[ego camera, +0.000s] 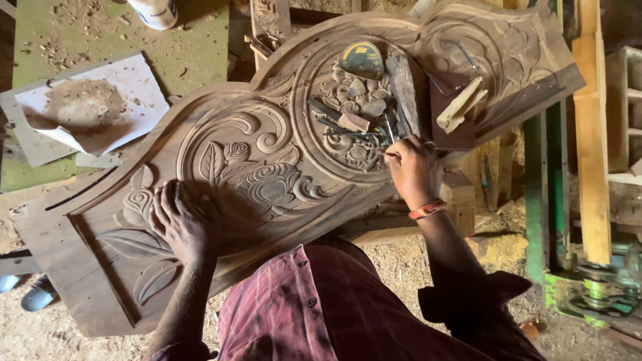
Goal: The person carves a floral design into a large wooden panel using a chisel and mallet. They repeatedly strike the chisel to shape the wood and occasionally brush away sawdust with their hand.
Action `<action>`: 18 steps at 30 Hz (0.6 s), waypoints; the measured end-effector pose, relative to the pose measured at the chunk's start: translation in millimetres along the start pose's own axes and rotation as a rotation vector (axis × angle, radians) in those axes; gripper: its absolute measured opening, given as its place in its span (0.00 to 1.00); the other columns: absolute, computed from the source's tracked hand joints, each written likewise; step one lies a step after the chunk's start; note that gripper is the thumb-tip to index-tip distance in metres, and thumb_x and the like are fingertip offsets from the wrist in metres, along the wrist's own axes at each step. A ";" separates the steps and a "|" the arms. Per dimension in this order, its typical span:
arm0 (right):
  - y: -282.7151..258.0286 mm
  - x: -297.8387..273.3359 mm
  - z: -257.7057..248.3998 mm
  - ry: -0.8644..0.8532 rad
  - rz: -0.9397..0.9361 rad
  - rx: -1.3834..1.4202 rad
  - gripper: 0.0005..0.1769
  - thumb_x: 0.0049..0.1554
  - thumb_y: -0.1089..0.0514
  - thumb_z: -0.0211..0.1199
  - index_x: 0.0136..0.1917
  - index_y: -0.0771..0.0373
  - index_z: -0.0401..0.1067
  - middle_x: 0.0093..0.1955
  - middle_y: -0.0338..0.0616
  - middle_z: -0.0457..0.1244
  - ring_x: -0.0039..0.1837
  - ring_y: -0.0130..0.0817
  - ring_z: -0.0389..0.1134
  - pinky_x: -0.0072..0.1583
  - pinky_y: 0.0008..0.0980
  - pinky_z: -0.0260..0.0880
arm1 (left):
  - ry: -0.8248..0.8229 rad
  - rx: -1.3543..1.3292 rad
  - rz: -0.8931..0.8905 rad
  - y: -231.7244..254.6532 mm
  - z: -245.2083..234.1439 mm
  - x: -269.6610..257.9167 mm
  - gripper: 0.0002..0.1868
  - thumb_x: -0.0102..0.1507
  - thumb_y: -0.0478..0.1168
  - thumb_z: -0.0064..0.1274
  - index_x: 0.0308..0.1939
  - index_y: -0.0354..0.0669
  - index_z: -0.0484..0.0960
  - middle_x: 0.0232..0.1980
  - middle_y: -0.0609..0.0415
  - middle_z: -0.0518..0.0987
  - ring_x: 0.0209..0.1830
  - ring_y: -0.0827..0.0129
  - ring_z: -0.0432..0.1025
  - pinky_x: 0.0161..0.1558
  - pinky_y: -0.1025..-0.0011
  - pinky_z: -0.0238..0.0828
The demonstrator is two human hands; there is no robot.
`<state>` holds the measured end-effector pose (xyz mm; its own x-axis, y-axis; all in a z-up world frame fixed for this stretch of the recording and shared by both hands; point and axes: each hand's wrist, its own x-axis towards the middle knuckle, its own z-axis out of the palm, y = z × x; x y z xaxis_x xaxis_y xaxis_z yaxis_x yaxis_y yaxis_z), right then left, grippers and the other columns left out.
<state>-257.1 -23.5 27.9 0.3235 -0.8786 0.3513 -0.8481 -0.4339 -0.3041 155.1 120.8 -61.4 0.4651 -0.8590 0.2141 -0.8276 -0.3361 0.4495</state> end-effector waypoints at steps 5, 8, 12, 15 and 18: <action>-23.6 -41.3 50.7 -0.198 -0.204 -0.021 0.03 0.57 0.65 0.69 0.46 0.59 0.79 0.40 0.39 0.70 0.33 0.26 0.66 0.33 0.28 0.66 | -0.002 -0.007 0.001 3.6 2.0 0.1 0.29 0.72 0.52 0.48 0.72 0.39 0.70 0.76 0.45 0.68 0.81 0.48 0.55 0.78 0.46 0.42; -45.8 -54.4 105.3 0.007 -0.218 -0.131 0.05 0.62 0.55 0.70 0.48 0.57 0.77 0.43 0.39 0.68 0.39 0.25 0.67 0.36 0.26 0.67 | 0.013 0.000 0.007 -2.5 4.6 -2.4 0.30 0.72 0.52 0.48 0.74 0.38 0.70 0.77 0.43 0.67 0.81 0.48 0.55 0.77 0.46 0.42; -53.2 -29.8 155.3 -0.044 -0.163 -0.031 0.15 0.53 0.66 0.64 0.54 0.60 0.80 0.58 0.50 0.71 0.28 0.28 0.63 0.28 0.29 0.62 | 0.012 0.041 0.035 -7.5 6.6 -4.9 0.30 0.74 0.53 0.48 0.74 0.38 0.70 0.77 0.44 0.67 0.82 0.50 0.55 0.79 0.48 0.42; -57.0 -16.5 161.7 -0.095 -0.183 -0.135 0.08 0.58 0.62 0.64 0.52 0.56 0.77 0.51 0.38 0.68 0.43 0.30 0.69 0.44 0.29 0.69 | 0.008 0.024 0.028 -4.8 7.2 -0.2 0.29 0.74 0.54 0.48 0.73 0.39 0.70 0.77 0.45 0.68 0.82 0.51 0.54 0.79 0.48 0.41; -57.0 -26.4 136.1 -0.181 -0.156 -0.085 0.05 0.62 0.65 0.62 0.48 0.59 0.78 0.54 0.42 0.69 0.41 0.30 0.69 0.39 0.29 0.68 | 0.009 -0.005 0.010 -7.0 7.9 -6.5 0.30 0.74 0.54 0.47 0.73 0.39 0.70 0.77 0.44 0.67 0.82 0.50 0.54 0.79 0.48 0.42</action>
<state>-160.2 -2.8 -84.6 0.5163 -0.8274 0.2212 -0.8121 -0.5549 -0.1801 155.4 125.7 -72.8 0.4593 -0.8589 0.2267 -0.8309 -0.3252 0.4515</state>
